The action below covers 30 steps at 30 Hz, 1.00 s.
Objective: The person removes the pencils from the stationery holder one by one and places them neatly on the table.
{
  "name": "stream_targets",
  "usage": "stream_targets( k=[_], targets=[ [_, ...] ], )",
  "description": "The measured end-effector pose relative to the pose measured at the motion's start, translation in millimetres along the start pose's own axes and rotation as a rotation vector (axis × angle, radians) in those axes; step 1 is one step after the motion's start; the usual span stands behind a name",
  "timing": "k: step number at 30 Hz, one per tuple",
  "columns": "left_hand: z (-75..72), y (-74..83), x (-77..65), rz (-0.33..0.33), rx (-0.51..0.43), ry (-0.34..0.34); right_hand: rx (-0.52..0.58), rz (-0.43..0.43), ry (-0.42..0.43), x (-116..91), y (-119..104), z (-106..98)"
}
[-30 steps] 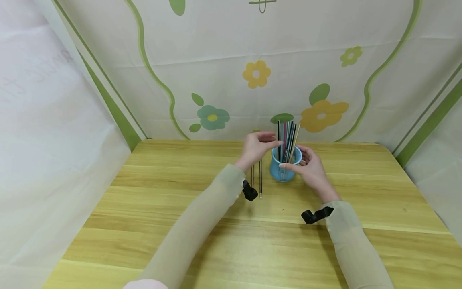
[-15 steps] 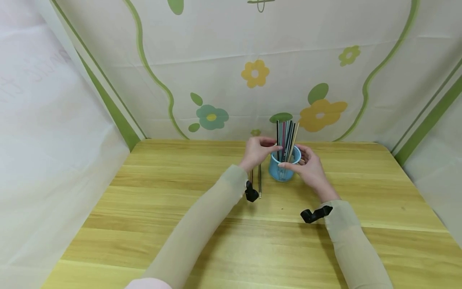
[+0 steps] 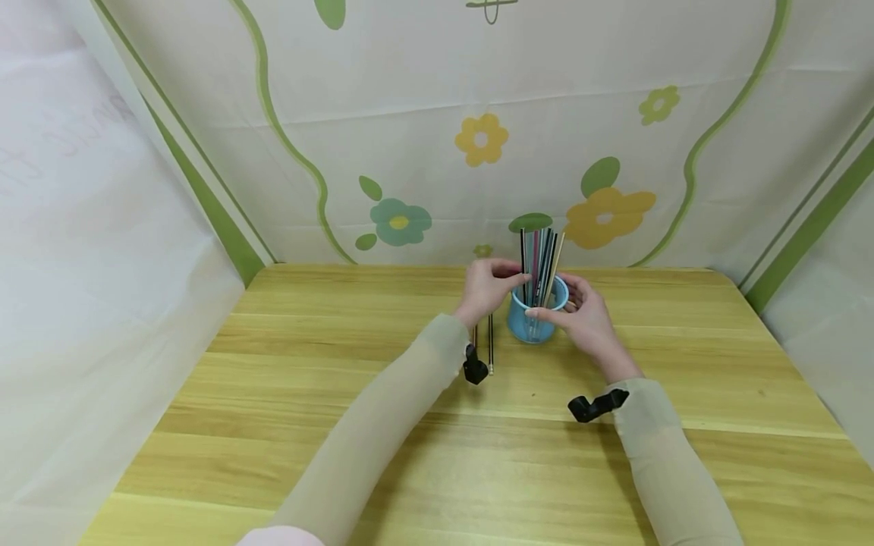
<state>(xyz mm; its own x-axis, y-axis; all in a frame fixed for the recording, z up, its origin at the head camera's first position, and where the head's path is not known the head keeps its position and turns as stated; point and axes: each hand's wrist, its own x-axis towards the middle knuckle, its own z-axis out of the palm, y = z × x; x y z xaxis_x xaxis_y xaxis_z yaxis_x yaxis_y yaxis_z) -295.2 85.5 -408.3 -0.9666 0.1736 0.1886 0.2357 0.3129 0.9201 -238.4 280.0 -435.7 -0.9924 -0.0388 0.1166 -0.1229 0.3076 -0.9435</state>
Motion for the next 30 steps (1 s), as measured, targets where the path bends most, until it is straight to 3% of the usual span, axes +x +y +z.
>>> stream_targets(
  k=[5,14,19,30],
  targets=[
    [-3.1,-0.1,0.0,0.022,-0.048,0.022,-0.014,-0.004,0.004,-0.2,-0.3,1.0],
    [-17.4,15.6,-0.2,0.147,-0.190,0.062,-0.037,-0.003,0.007,-0.2,-1.1,1.7],
    [-30.5,23.2,1.1,0.218,-0.256,0.123,-0.036,0.002,0.008,0.3,-2.1,2.0],
    [-56.5,35.6,0.8,0.230,-0.352,0.245,-0.048,-0.005,0.005,0.1,-0.9,0.6]
  ],
)
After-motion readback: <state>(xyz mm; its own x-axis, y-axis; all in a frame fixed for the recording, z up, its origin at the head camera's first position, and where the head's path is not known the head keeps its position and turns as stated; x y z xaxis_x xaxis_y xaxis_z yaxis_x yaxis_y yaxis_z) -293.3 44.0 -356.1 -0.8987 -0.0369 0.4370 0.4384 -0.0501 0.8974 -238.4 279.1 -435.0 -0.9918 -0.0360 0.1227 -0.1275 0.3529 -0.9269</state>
